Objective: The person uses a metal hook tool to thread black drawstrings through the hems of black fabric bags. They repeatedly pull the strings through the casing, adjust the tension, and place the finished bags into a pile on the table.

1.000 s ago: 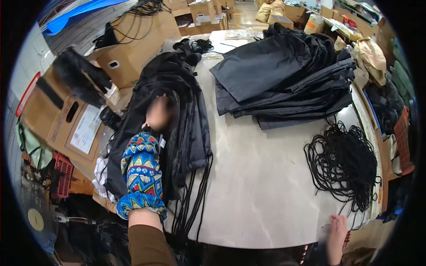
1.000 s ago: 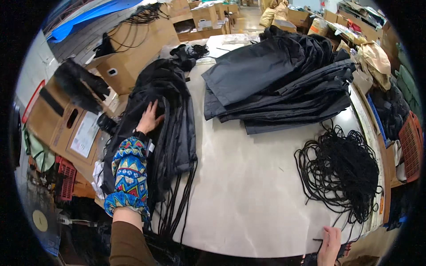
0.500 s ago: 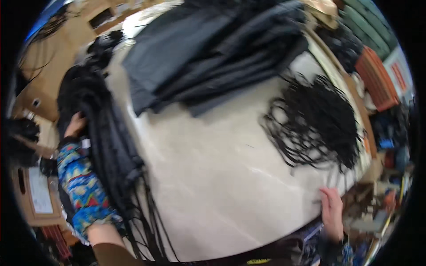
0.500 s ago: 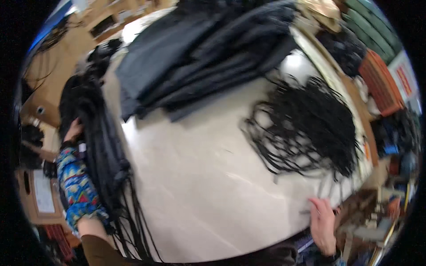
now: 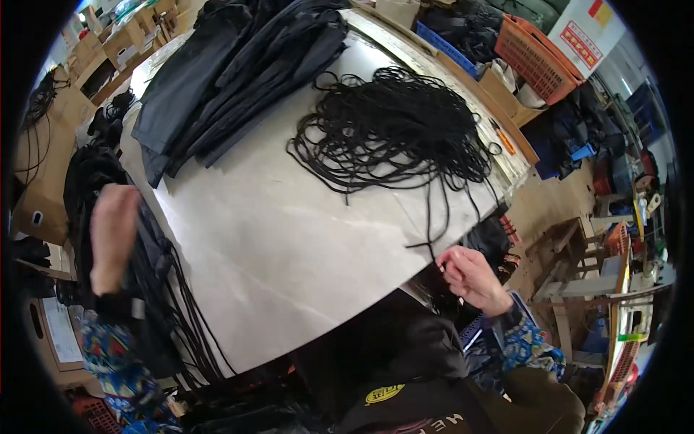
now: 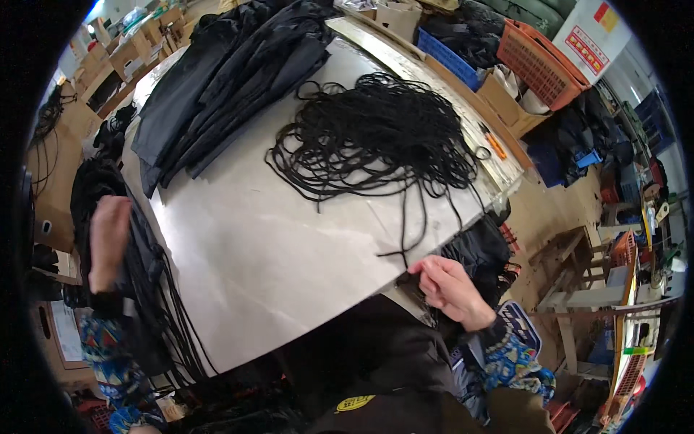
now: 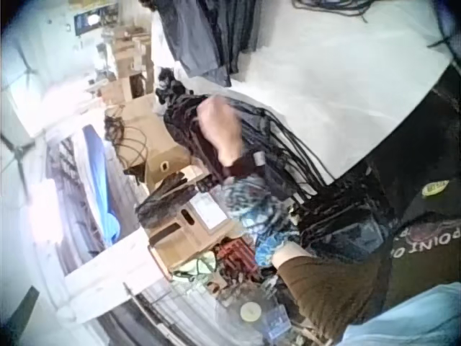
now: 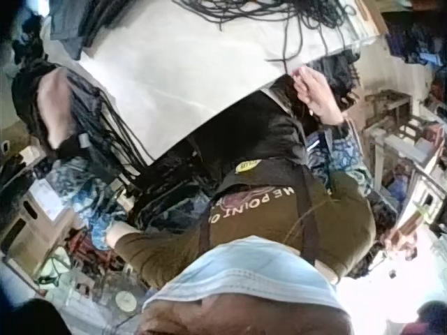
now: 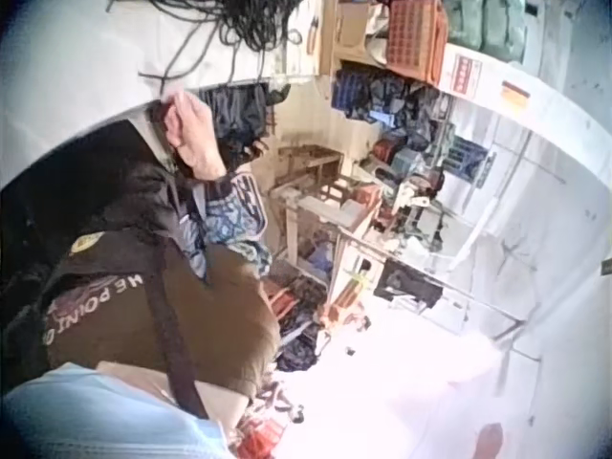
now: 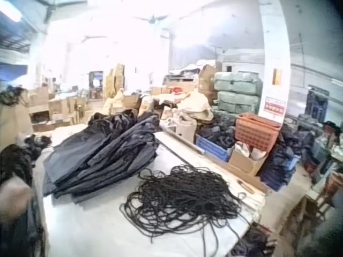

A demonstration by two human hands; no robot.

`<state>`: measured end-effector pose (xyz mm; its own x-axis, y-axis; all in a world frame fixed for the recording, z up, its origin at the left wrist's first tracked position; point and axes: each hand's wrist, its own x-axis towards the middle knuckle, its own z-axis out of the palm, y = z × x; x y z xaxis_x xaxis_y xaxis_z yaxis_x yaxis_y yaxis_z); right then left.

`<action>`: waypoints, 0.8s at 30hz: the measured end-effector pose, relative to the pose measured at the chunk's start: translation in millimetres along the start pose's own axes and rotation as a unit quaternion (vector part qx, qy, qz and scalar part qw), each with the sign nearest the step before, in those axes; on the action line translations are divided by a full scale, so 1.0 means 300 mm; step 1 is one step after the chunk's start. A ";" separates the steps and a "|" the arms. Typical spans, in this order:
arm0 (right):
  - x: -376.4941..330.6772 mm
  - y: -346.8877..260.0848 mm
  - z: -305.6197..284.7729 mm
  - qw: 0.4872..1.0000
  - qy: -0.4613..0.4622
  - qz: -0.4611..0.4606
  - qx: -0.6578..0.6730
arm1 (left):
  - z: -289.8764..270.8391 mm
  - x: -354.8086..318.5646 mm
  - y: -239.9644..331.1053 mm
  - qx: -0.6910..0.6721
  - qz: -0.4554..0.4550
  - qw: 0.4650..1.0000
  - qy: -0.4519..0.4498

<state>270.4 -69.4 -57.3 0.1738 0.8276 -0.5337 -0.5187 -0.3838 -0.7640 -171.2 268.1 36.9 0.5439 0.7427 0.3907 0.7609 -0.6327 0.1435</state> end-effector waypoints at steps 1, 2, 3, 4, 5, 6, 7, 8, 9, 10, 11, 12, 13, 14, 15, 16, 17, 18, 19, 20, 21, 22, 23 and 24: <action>-0.004 0.031 -0.017 0.998 0.036 -0.018 0.050 | 0.061 0.015 0.195 -0.076 0.026 0.996 -0.036; -0.002 0.064 -0.047 0.994 0.053 -0.050 0.079 | 0.126 0.008 0.357 -0.173 0.061 0.979 -0.089; 0.008 0.077 -0.048 0.990 0.044 -0.079 0.107 | 0.219 -0.034 0.423 -0.113 0.239 0.962 -0.063; 0.003 0.080 -0.045 0.982 0.031 -0.106 0.151 | 0.222 -0.058 0.607 -0.160 0.224 0.958 -0.083; -0.008 0.082 -0.051 0.979 0.034 -0.119 0.159 | 0.258 -0.072 0.735 -0.178 0.236 0.948 -0.123; -0.015 0.086 -0.065 0.976 0.043 -0.129 0.169 | 0.327 -0.070 0.842 -0.245 0.271 0.925 -0.103; -0.029 0.086 -0.082 0.972 0.054 -0.142 0.180 | 0.379 -0.070 0.946 -0.276 0.264 0.921 -0.081; -0.046 0.074 -0.088 0.972 0.053 -0.148 0.177 | 0.406 -0.074 1.020 -0.302 0.253 0.917 -0.057; -0.064 0.068 -0.100 0.971 0.053 -0.154 0.174 | 0.419 -0.072 1.066 -0.280 0.249 0.925 -0.055; -0.078 0.063 -0.114 0.971 0.052 -0.161 0.171 | 0.428 -0.069 1.103 -0.258 0.246 0.933 -0.052; -0.087 0.058 -0.124 0.971 0.049 -0.166 0.168 | 0.435 -0.068 1.122 -0.234 0.241 0.941 -0.048; -0.095 0.057 -0.131 0.971 0.046 -0.169 0.160 | 0.444 -0.072 1.119 -0.207 0.259 0.942 -0.049; -0.103 0.057 -0.143 0.972 0.045 -0.173 0.155 | 0.431 -0.063 1.113 -0.310 0.168 0.923 -0.152; -0.107 0.060 -0.158 0.971 0.045 -0.177 0.152 | 0.406 -0.052 1.095 -0.402 0.070 0.877 -0.252; -0.110 0.058 -0.168 0.973 0.046 -0.180 0.139 | 0.365 -0.041 1.065 -0.482 -0.032 0.806 -0.343; -0.118 0.062 -0.194 0.972 0.058 -0.186 0.131 | 0.264 -0.026 1.047 -0.619 -0.089 0.723 -0.295; -0.127 0.065 -0.214 0.971 0.067 -0.192 0.124 | 0.159 -0.041 1.011 -0.684 -0.119 0.691 -0.203; -0.128 0.064 -0.218 0.968 0.067 -0.199 0.135 | 0.021 -0.073 0.957 -0.806 -0.162 0.559 -0.107; -0.113 0.056 -0.199 0.969 0.049 -0.198 0.141 | -0.151 -0.138 0.895 -0.893 -0.171 0.416 0.012; -0.109 0.054 -0.201 0.969 0.056 -0.195 0.143 | -0.263 -0.227 0.858 -0.910 -0.061 0.402 0.081; -0.110 0.049 -0.196 0.966 0.051 -0.209 0.146 | -0.369 -0.308 0.820 -0.921 0.065 0.358 0.140; -0.108 0.047 -0.198 0.967 0.053 -0.204 0.144 | -0.476 -0.381 0.788 -0.919 0.190 0.298 0.176; -0.107 0.047 -0.201 0.968 0.055 -0.199 0.144 | -0.534 -0.450 0.740 -0.896 0.215 0.340 0.187; -0.102 0.037 -0.169 0.974 0.036 -0.191 0.116 | -0.515 -0.447 0.784 -0.888 0.275 0.332 0.158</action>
<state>301.6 -119.9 -67.8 0.4451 0.8577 -0.2572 -0.5780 0.0558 -0.8141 -119.7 -14.2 158.7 0.1498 0.5247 0.8380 -0.9852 0.0075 0.1714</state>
